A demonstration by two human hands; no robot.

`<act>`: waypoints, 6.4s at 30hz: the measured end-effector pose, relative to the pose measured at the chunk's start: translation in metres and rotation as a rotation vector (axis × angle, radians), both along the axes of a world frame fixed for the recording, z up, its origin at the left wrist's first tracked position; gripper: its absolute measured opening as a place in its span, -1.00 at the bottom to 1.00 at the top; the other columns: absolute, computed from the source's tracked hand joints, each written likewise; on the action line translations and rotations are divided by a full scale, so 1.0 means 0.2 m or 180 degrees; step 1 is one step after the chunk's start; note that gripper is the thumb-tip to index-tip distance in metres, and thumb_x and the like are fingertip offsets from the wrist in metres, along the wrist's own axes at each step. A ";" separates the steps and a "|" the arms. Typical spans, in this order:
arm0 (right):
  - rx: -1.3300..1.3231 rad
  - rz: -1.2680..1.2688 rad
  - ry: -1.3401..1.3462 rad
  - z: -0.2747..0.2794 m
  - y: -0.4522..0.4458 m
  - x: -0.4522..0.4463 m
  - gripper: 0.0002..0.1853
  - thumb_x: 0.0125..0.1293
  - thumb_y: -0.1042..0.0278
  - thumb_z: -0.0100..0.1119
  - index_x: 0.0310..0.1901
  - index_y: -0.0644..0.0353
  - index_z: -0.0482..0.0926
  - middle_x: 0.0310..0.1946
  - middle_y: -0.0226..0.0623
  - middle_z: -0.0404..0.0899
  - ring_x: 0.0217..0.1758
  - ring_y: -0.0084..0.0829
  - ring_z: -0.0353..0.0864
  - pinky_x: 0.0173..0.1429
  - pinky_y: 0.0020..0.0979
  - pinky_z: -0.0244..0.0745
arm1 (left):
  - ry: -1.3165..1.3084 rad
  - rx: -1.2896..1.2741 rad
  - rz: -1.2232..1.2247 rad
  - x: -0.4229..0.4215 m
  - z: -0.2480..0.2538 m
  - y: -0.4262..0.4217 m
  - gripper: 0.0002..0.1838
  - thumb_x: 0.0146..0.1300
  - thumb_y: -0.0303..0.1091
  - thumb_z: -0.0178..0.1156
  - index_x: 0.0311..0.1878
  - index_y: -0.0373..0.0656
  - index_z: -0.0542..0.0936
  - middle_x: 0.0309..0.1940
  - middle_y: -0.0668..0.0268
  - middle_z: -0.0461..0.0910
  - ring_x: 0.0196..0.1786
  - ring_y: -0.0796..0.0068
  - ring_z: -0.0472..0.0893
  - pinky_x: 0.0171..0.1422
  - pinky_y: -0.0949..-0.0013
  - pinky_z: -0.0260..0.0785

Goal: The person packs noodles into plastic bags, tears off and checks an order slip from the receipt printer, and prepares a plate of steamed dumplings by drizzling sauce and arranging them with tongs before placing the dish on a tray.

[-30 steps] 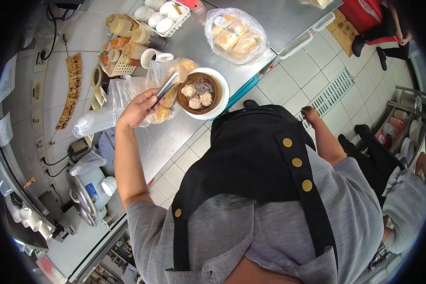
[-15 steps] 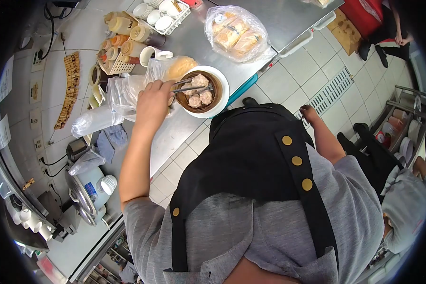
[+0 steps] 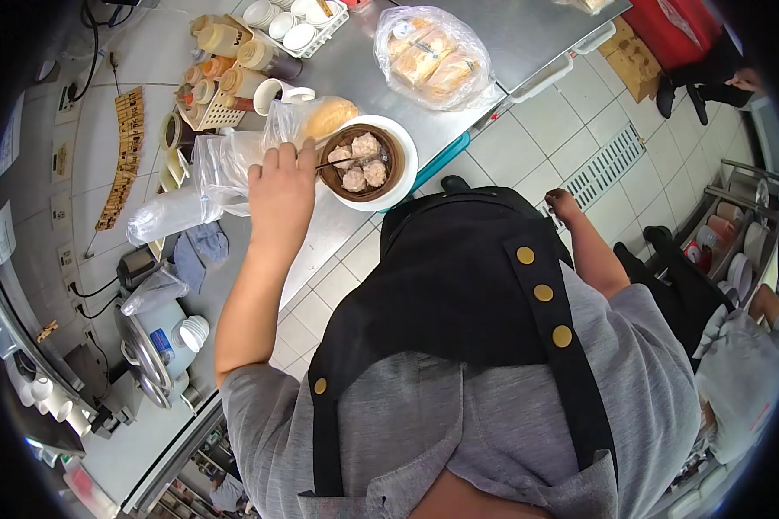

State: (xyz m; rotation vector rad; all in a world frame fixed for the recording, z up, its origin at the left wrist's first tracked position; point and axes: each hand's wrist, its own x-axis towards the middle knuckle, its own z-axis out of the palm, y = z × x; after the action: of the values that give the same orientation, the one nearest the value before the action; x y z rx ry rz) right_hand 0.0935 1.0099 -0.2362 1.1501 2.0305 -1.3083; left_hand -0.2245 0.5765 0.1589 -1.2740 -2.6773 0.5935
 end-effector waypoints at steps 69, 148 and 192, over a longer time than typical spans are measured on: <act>-0.0129 -0.0134 -0.0033 -0.03 0.00 -0.03 -0.65 0.41 0.34 0.22 0.12 0.39 0.59 -0.17 -0.16 0.72 -0.36 -0.43 0.64 -0.21 -0.38 0.58 | -0.0474 -0.0240 0.0035 0.11 -0.10 0.04 -0.57 0.25 -0.29 0.25 0.21 -0.01 0.60 -0.17 0.35 0.56 -0.02 0.35 0.59 0.02 0.17 0.38; -0.0267 0.0293 0.0305 -0.28 0.12 0.01 -0.58 0.35 0.20 0.31 0.10 0.33 0.61 -0.16 -0.06 0.73 -0.31 -0.27 0.71 -0.27 -0.27 0.62 | -0.1209 0.0408 0.1331 0.24 0.04 -0.23 -0.57 0.30 -0.24 0.29 0.21 -0.13 0.57 -0.09 0.17 0.62 0.02 0.08 0.62 0.05 0.06 0.44; -0.0590 -0.0468 0.2073 0.67 -1.30 -1.12 -0.74 0.50 0.54 0.00 0.14 0.17 0.25 -0.13 -0.15 0.55 -0.16 -0.41 0.56 -0.27 -0.36 0.57 | -0.1505 0.4883 0.3870 -0.86 -0.10 -2.11 -0.42 0.47 0.12 0.14 0.41 0.02 0.47 0.13 0.40 0.60 0.14 0.50 0.54 0.14 0.24 0.39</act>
State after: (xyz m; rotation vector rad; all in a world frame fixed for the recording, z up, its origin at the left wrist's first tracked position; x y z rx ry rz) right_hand -0.1301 0.7495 -0.1013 0.8680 2.2039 -2.1080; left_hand -0.3965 0.1553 0.1394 0.6958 -2.5481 -1.5994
